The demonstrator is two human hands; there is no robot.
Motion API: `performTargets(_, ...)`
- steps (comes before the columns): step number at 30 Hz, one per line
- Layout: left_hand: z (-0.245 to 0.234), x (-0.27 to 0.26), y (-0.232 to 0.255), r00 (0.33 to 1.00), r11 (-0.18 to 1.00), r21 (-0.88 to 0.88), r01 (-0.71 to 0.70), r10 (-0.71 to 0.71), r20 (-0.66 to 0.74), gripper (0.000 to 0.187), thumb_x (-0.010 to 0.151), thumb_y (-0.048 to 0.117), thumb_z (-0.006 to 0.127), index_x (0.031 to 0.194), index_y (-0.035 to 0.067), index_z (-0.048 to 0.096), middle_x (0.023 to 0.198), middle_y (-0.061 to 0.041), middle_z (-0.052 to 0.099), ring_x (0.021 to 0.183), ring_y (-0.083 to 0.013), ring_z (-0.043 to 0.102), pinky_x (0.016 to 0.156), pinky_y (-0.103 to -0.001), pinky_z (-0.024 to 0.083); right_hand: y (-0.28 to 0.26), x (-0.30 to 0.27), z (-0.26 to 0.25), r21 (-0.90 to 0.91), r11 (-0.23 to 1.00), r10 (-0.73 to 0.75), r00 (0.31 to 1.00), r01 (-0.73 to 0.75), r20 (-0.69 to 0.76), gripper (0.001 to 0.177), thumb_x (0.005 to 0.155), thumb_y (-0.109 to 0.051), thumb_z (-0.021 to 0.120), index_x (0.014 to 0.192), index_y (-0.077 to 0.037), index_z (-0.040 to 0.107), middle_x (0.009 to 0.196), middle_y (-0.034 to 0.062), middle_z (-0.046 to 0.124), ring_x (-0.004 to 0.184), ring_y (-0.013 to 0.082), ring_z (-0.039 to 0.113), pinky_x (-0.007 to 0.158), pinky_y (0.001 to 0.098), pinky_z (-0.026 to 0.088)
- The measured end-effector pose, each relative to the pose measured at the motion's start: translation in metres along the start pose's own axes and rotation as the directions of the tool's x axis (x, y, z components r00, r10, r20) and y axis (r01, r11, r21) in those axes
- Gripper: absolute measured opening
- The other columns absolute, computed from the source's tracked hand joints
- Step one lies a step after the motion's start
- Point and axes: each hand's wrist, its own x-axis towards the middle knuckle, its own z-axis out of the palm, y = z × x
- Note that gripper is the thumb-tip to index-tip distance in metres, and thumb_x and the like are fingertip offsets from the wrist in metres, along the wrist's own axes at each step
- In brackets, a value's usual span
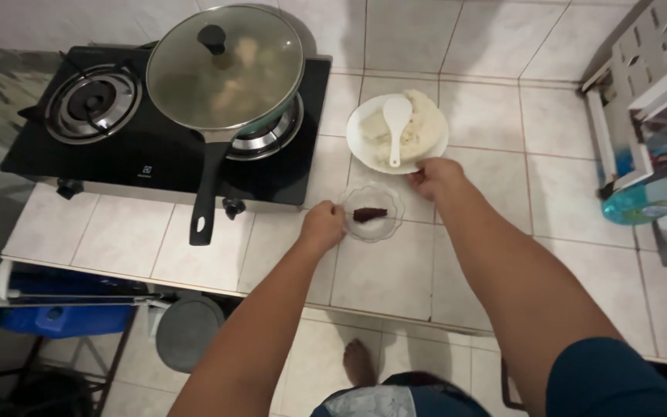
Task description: Set the dining table with soup, rice, water, and accessories.
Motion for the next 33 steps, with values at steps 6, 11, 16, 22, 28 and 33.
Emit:
performTargets(6,0.016,-0.016,-0.011,0.997,1.0,-0.023,-0.01,0.008,-0.078,0.028,0.095,0.026,0.061,0.087,0.0,0.063,0.074,-0.017,0.071,0.06,-0.0236,0.069,0.057,-0.039,0.056,-0.009,-0.03,-0.022,0.075,0.996,0.028,0.987,-0.04,0.161,0.03,0.101,-0.001,0.041,0.13,0.002,0.049,0.132,0.0226,0.057,0.113,0.0365,0.066,0.097,0.0523,0.059)
performTargets(11,0.028,-0.042,-0.015,0.985,0.99,-0.139,-0.027,0.003,-0.172,0.027,0.092,0.025,0.064,0.083,-0.001,0.061,0.072,-0.017,0.071,0.062,-0.026,0.07,0.058,-0.039,0.056,-0.016,-0.08,-0.062,0.11,0.992,-0.093,0.955,0.065,0.283,0.039,0.098,0.004,0.04,0.136,0.002,0.044,0.141,0.0221,0.051,0.125,0.0379,0.058,0.107,0.055,0.053)
performTargets(16,0.028,-0.095,-0.003,0.959,0.958,-0.287,-0.014,-0.068,-0.274,0.026,0.091,0.023,0.067,0.082,-0.001,0.059,0.074,-0.017,0.072,0.065,-0.0248,0.072,0.061,-0.038,0.058,-0.025,-0.132,-0.103,0.062,0.992,-0.122,0.93,0.107,0.346,0.04,0.096,0.006,0.041,0.136,0.001,0.042,0.14,0.021,0.052,0.126,0.037,0.057,0.11,0.0554,0.05)
performTargets(22,0.022,-0.174,-0.011,0.866,0.973,-0.214,-0.092,-0.028,-0.5,0.025,0.093,0.022,0.06,0.082,0.0,0.062,0.077,-0.012,0.075,0.067,-0.0225,0.072,0.063,-0.036,0.056,-0.034,-0.203,-0.13,-0.149,0.964,-0.133,0.881,0.222,0.455,0.039,0.096,0.003,0.044,0.135,0.004,0.045,0.141,0.0231,0.053,0.125,0.0386,0.06,0.109,0.0593,0.05)
performTargets(28,0.001,-0.283,-0.021,0.704,0.986,-0.165,0.031,-0.138,-0.697,0.028,0.096,0.023,0.063,0.081,-0.001,0.063,0.072,-0.018,0.068,0.065,-0.0267,0.066,0.064,-0.04,0.053,-0.005,-0.264,-0.124,-0.165,0.955,-0.058,0.699,0.248,0.713,0.046,0.091,0.005,0.047,0.136,0.002,0.045,0.14,0.0189,0.057,0.127,0.0359,0.058,0.108,0.0559,0.049)
performTargets(33,-0.021,-0.389,-0.039,0.578,0.947,-0.32,0.021,-0.272,-0.769,0.025,0.094,0.023,0.059,0.083,0.001,0.061,0.073,-0.017,0.068,0.068,-0.0286,0.069,0.064,-0.043,0.056,0.055,-0.325,-0.104,-0.247,0.939,0.056,0.604,0.238,0.795,0.047,0.087,0.005,0.047,0.134,0.0,0.05,0.138,0.0171,0.06,0.124,0.0353,0.061,0.104,0.0564,0.051)
